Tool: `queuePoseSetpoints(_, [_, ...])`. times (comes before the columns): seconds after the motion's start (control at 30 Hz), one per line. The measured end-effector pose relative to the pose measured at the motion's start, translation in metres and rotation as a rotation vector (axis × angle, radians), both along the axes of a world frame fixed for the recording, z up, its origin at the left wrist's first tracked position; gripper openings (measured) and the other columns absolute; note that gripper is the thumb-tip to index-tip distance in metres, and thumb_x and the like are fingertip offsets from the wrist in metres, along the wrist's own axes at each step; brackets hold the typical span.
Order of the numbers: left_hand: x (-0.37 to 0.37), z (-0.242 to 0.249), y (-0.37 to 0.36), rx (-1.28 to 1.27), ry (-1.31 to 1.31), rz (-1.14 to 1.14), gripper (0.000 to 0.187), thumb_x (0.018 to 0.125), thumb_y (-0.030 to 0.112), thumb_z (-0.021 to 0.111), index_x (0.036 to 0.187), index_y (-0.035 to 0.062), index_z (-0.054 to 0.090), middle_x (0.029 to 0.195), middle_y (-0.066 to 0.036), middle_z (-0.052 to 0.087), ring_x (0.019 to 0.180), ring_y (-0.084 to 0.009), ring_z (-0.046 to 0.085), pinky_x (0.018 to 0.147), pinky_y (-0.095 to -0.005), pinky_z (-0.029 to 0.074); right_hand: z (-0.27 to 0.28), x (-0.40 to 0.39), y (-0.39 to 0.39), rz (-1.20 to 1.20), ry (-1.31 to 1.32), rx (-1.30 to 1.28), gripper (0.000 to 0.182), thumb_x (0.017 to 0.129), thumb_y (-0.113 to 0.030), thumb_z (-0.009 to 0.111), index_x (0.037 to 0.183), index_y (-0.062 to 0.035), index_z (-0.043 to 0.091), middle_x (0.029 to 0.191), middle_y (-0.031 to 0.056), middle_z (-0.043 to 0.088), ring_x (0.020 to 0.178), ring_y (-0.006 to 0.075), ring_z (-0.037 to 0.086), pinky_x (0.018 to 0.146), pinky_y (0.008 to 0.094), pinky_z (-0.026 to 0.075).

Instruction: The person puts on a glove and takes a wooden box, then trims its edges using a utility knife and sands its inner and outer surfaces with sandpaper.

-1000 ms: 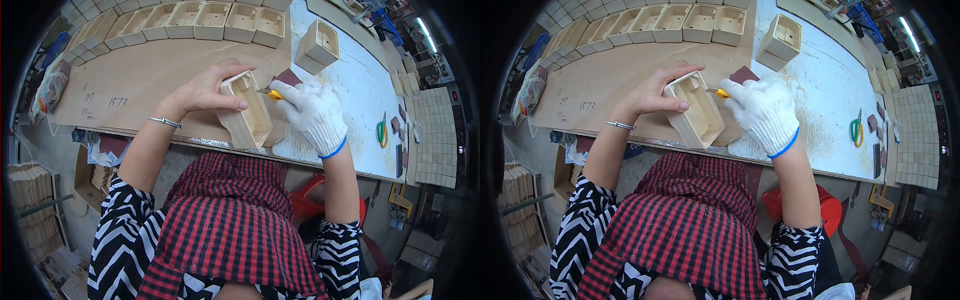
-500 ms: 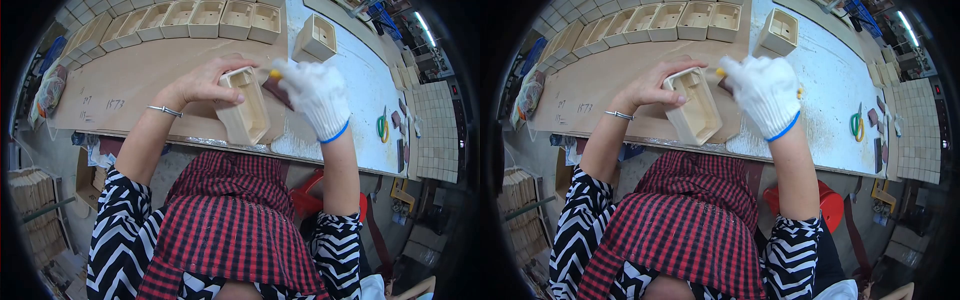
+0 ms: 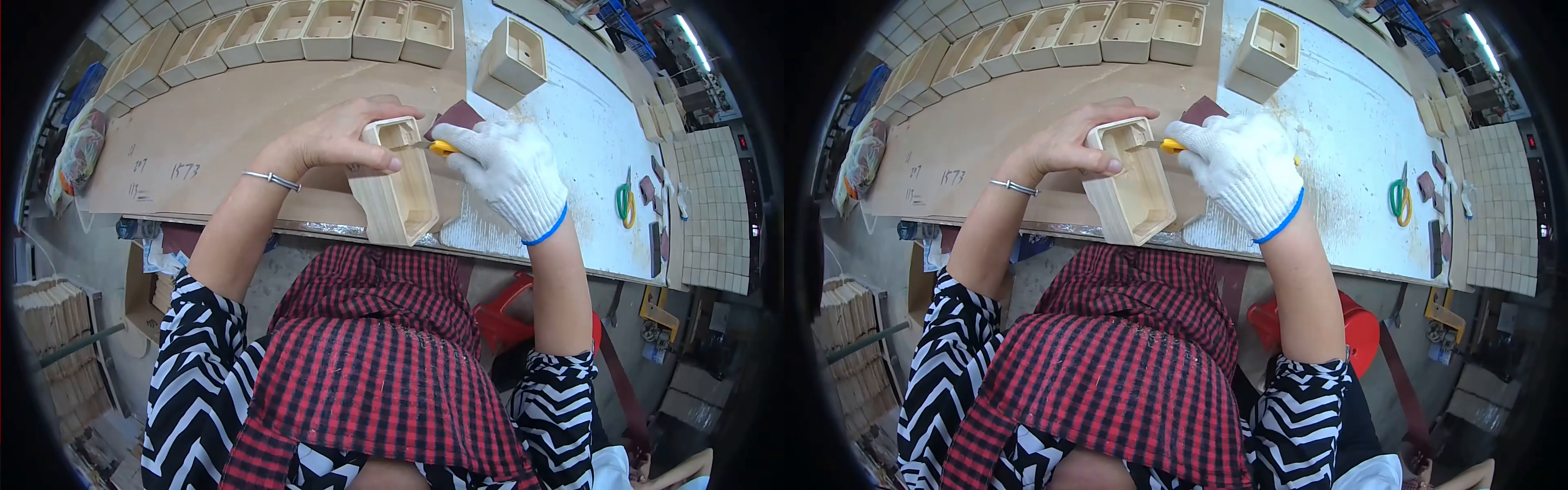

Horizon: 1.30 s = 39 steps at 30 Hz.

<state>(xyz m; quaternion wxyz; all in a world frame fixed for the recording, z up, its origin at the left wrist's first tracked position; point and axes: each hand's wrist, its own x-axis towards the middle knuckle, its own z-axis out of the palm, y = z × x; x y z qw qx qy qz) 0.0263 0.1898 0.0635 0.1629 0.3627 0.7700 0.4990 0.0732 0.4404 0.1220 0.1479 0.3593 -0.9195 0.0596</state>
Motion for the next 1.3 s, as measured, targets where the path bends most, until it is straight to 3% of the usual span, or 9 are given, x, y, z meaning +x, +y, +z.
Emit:
queuePoseSetpoints(0.23, [-0.002, -0.002, 0.000, -0.035, 0.021, 0.013, 0.087, 0.065, 0.052, 0.068, 0.136, 0.0022, 0.054, 0.106, -0.012, 0.057, 0.101, -0.0287, 0.055, 0.090, -0.0381, 0.043, 0.002, -0.002, -0.005, -0.030, 0.029, 0.080, 0.026, 0.083, -0.023, 0.068, 0.107, -0.0157, 0.073, 0.072, 0.0095, 0.062, 0.068, 0.0268, 0.062, 0.063, 0.0395, 0.050])
queuePoseSetpoints(0.47, [-0.003, -0.001, 0.002, -0.037, 0.052, -0.002, 0.087, 0.065, 0.052, 0.067, 0.136, 0.0024, 0.054, 0.105, -0.012, 0.057, 0.100, -0.0286, 0.055, 0.089, -0.0379, 0.042, 0.000, -0.005, 0.000, -0.128, -0.022, 0.001, 0.027, 0.082, -0.026, 0.069, 0.108, -0.0168, 0.072, 0.071, 0.0098, 0.062, 0.068, 0.0273, 0.063, 0.062, 0.0389, 0.049])
queuePoseSetpoints(0.63, [-0.004, -0.004, 0.002, -0.024, 0.051, -0.003, 0.087, 0.065, 0.051, 0.067, 0.136, 0.0026, 0.054, 0.104, -0.012, 0.057, 0.100, -0.0283, 0.055, 0.089, -0.0376, 0.042, 0.006, 0.000, 0.003, -0.066, -0.038, -0.013, 0.028, 0.081, -0.026, 0.069, 0.109, -0.0171, 0.070, 0.074, 0.0090, 0.063, 0.071, 0.0270, 0.063, 0.063, 0.0383, 0.047])
queuePoseSetpoints(1.0, [-0.005, -0.004, 0.000, -0.025, 0.026, -0.004, 0.086, 0.066, 0.050, 0.067, 0.136, 0.0026, 0.053, 0.105, -0.012, 0.057, 0.101, -0.0283, 0.055, 0.090, -0.0376, 0.042, -0.002, 0.005, 0.000, -0.050, 0.228, 0.260, 0.033, 0.082, -0.020, 0.064, 0.115, -0.0225, 0.066, 0.076, 0.0028, 0.060, 0.076, 0.0215, 0.061, 0.064, 0.0373, 0.043])
queuePoseSetpoints(1.3, [-0.005, -0.002, 0.002, -0.034, 0.056, -0.008, 0.084, 0.068, 0.051, 0.066, 0.134, 0.0016, 0.054, 0.107, -0.014, 0.058, 0.102, -0.0300, 0.056, 0.091, -0.0385, 0.043, -0.011, 0.013, -0.006, -0.037, 0.384, 0.288, 0.039, 0.078, -0.019, 0.059, 0.117, -0.0227, 0.063, 0.079, -0.0010, 0.056, 0.079, 0.0207, 0.059, 0.063, 0.0366, 0.042])
